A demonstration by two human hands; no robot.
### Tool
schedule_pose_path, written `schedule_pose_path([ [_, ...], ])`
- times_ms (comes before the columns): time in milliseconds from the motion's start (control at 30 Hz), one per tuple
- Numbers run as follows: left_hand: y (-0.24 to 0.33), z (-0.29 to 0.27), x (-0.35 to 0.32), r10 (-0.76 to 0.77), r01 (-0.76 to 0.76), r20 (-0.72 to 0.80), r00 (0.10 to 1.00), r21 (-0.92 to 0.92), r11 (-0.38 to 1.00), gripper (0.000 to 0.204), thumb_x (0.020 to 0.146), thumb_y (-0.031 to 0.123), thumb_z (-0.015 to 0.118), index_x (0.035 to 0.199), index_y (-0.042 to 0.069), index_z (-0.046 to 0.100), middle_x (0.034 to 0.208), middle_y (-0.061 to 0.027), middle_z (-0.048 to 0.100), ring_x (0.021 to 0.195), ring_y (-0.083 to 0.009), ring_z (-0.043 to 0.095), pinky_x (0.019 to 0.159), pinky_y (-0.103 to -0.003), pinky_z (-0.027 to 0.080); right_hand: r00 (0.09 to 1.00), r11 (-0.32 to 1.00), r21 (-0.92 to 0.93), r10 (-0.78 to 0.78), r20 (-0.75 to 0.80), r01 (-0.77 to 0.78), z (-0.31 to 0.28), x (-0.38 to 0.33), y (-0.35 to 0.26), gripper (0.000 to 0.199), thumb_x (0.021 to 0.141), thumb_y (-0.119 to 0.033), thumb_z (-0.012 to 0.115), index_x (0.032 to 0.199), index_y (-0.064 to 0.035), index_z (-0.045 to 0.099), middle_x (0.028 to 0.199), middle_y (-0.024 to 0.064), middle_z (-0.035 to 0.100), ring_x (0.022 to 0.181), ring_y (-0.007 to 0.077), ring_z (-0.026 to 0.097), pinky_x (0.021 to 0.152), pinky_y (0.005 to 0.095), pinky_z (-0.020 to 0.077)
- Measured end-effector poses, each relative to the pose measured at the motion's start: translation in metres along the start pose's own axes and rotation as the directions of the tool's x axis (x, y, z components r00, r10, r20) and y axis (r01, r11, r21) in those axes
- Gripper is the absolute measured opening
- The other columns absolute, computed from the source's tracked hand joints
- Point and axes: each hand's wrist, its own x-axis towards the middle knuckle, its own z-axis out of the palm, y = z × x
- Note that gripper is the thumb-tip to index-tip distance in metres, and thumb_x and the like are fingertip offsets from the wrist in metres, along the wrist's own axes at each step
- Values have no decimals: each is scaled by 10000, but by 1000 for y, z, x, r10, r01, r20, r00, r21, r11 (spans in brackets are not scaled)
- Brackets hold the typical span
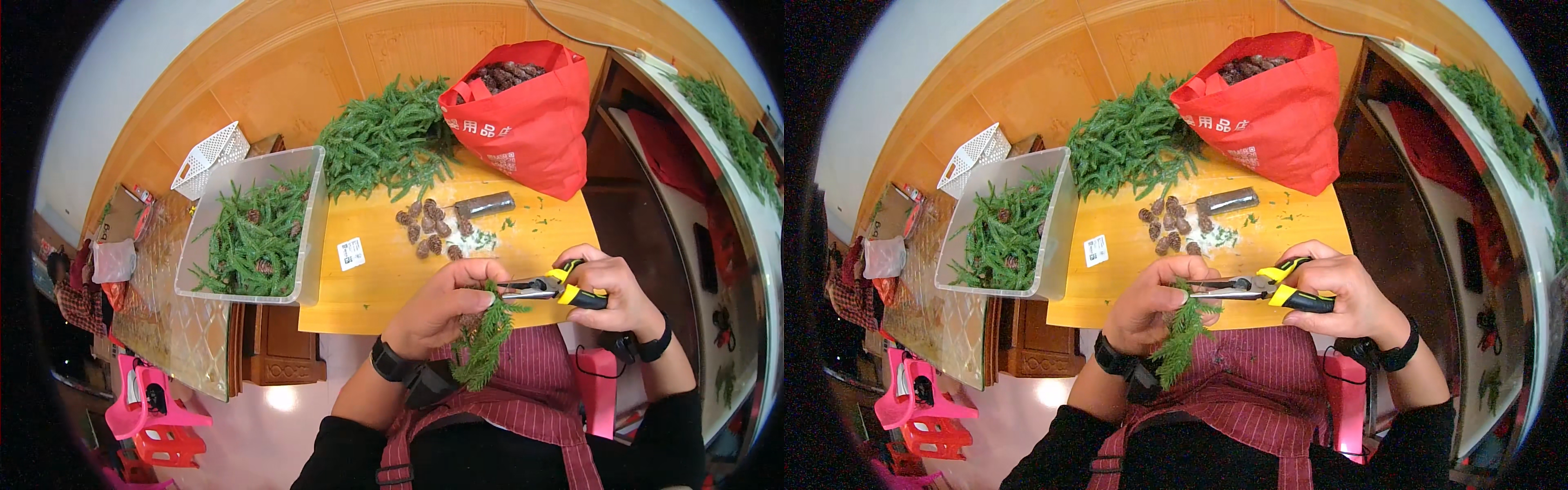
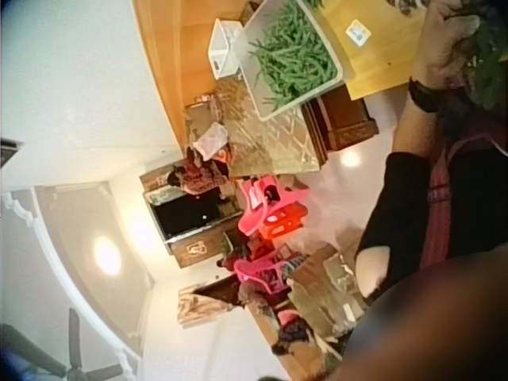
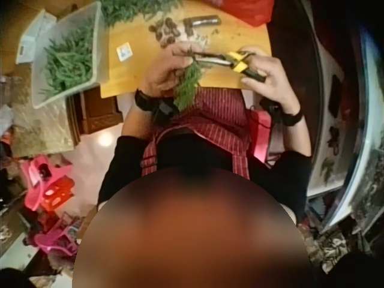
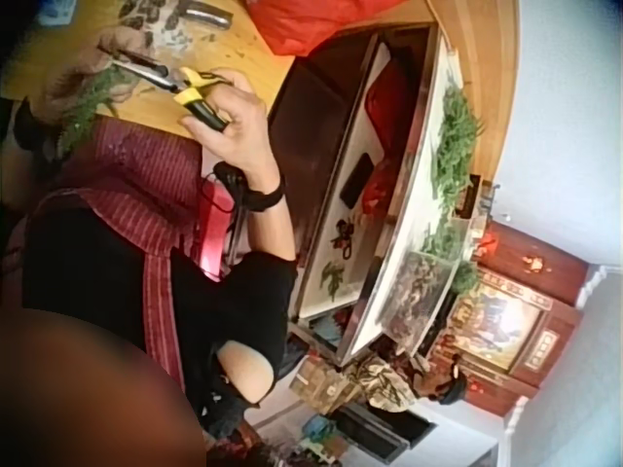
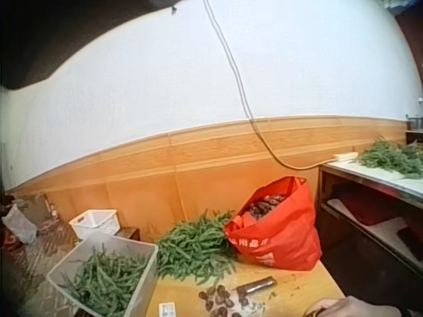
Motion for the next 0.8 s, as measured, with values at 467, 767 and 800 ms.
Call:
schedule_pose_path([
  [467,5,4,0,25,-33,58,998,151,988,266,706,205,624,836,10,498,794,-72,528,747,-161,527,670,-250,427,997,989,-134,-70,-19,66,-4,-2,-5,209,613,-119,743,643,-25,559,713,92,592,800,269,587,668,318,468],
  [767,8,14,7,708,-391,241,664,919,55,233,630,-21,648,817,12,514,854,-64,541,793,-142,527,729,-246,415,968,967,-145,184,-173,-210,8,-9,-21,219,615,-135,699,623,-16,515,681,105,574,761,279,580,675,332,455],
  [800,6,14,7,729,-381,232,644,924,42,213,652,-12,638,824,13,514,857,-56,543,783,-132,526,727,-241,416,968,967,-145,182,-173,-208,9,-8,-20,219,615,-135,699,623,-16,515,681,105,574,761,279,580,675,332,455],
])
